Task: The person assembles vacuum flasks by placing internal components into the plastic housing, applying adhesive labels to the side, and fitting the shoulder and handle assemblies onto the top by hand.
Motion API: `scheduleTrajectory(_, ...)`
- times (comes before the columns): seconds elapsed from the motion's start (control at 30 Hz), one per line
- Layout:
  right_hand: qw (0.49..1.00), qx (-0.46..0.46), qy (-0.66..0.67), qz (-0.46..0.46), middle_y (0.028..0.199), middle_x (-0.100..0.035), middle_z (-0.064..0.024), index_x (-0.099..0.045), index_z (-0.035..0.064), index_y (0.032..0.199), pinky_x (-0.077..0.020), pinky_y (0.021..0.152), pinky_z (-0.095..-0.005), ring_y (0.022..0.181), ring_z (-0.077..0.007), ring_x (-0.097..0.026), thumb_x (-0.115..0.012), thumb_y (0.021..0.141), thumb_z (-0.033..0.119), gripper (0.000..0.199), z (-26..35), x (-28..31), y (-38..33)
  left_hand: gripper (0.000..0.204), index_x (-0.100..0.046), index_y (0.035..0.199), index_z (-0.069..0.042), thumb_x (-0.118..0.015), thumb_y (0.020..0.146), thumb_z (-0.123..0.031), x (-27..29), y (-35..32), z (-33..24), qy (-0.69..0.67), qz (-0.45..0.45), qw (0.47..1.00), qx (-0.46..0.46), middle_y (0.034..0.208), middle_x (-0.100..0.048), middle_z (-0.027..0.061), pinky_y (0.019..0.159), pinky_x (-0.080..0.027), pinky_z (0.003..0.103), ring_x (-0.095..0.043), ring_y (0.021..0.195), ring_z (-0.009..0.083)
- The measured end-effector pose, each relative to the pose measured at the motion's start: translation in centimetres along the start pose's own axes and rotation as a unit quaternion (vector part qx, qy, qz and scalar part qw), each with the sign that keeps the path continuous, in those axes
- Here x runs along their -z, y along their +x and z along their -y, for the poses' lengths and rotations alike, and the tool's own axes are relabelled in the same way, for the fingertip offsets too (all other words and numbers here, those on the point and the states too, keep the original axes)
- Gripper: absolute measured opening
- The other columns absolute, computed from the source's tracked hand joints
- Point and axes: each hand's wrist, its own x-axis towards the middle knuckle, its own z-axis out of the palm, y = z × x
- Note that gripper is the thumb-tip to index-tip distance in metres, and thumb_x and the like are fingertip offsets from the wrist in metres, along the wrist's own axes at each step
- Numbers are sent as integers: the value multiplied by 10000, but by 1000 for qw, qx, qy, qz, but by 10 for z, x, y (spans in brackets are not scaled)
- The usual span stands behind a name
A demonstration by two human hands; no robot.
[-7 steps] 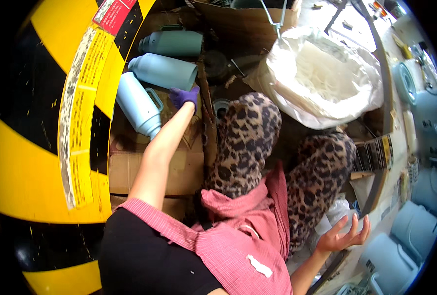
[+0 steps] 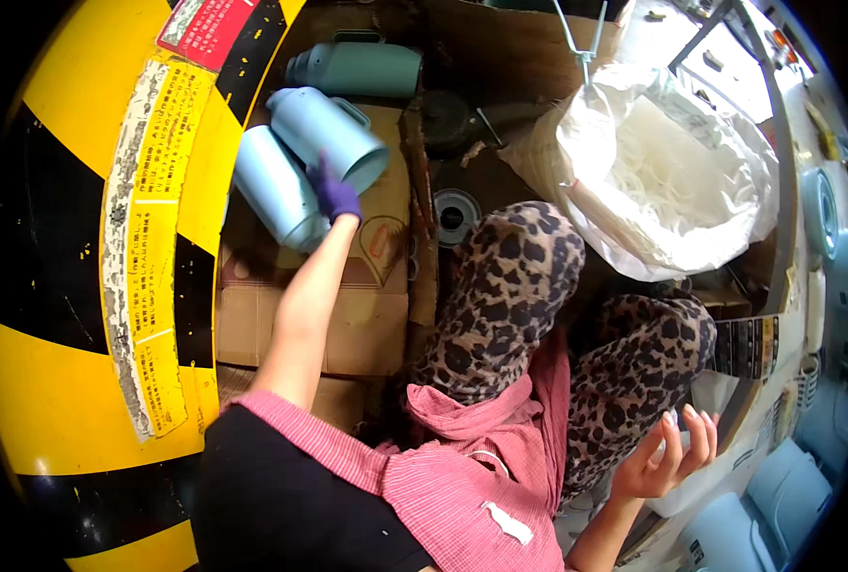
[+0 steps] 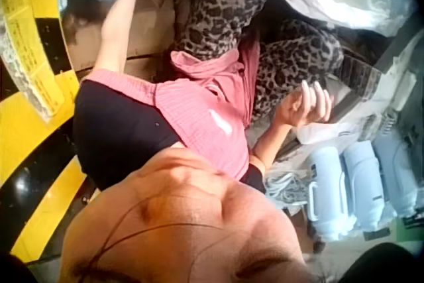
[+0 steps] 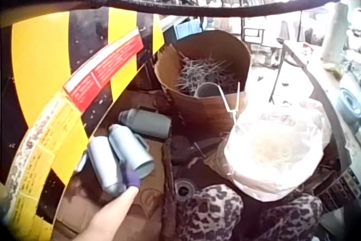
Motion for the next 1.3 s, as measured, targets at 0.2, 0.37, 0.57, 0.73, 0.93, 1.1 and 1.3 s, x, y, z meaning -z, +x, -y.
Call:
scheduleTrajectory(0.2, 925, -57, 370, 64, 1330, -576, -174, -694, 23, 1157, -436, 1077, -447, 1255, -339, -551, -719, 819, -70, 352, 57, -109, 78, 725, -352, 1553, -46, -608, 881, 50, 154, -106, -79, -482, 87, 793, 361, 1513, -464, 173, 1158, -430, 482, -479, 1377, 336)
scheduleTrajectory(0.37, 617, -349, 701, 81, 1589, -344, -211, -313, -29, 1558, -338, 1185, -386, 1467, -283, -362, -628, 1006, 337, 733, 9, -142, 148, 435, -489, 1432, -83, -573, 1015, -173, 165, -156, -237, -225, 328, 917, -22, 1373, -577, 106, 974, -540, 410, -601, 1214, 275)
scheduleTrajectory(0.57, 803, -246, 542, -27, 1429, -546, -207, -433, 6, 1518, -500, 1024, -360, 1203, -229, -614, -566, 999, 451, 696, 20, 0, 140, 347, -567, 1366, -120, -550, 1035, -222, 146, -157, -232, -95, 484, 821, -287, 1329, -607, 98, 1038, -499, 431, -587, 1224, 314)
scheduleTrajectory(0.73, 859, -29, 494, 131, 1501, -388, -232, -581, 91, 1326, -374, 1112, -482, 1316, -369, -475, -825, 622, 656, 936, 54, 54, 106, 520, -492, 1471, -96, -643, 988, -216, 151, -92, -305, -201, 528, 821, -83, 1407, -578, 99, 1179, -343, 435, -402, 1430, 258)
scheduleTrajectory(0.93, 945, 241, 203, 85, 1019, -719, -18, -740, 173, 1008, -418, 1073, -484, 1033, -240, -667, -773, 820, 523, 399, 122, 95, 96, 1139, -332, 1540, 37, -928, 689, -430, 184, -93, -480, -338, 573, 673, -324, 1320, -615, 196, 1042, -495, 408, -632, 1184, 311)
scheduleTrajectory(1.1, 942, 284, 148, 95, 880, -695, -44, -697, 91, 918, -486, 1003, -419, 877, -234, -710, -677, 928, 434, 344, 137, 103, 96, 1128, -449, 1480, -40, -968, 565, -447, 169, -94, -476, -296, 659, 619, -306, 1305, -617, 119, 1067, -455, 390, -601, 1213, 250)
scheduleTrajectory(1.3, 874, 424, 228, 58, 704, -610, -74, -602, 50, 680, -551, 716, -377, 613, -222, -615, -722, 834, 337, 347, 114, 99, 93, 1101, -450, 1445, -45, -965, 571, -473, 191, -104, -491, -273, 606, 651, -366, 1262, -583, 125, 1075, -425, 422, -582, 1186, 298)
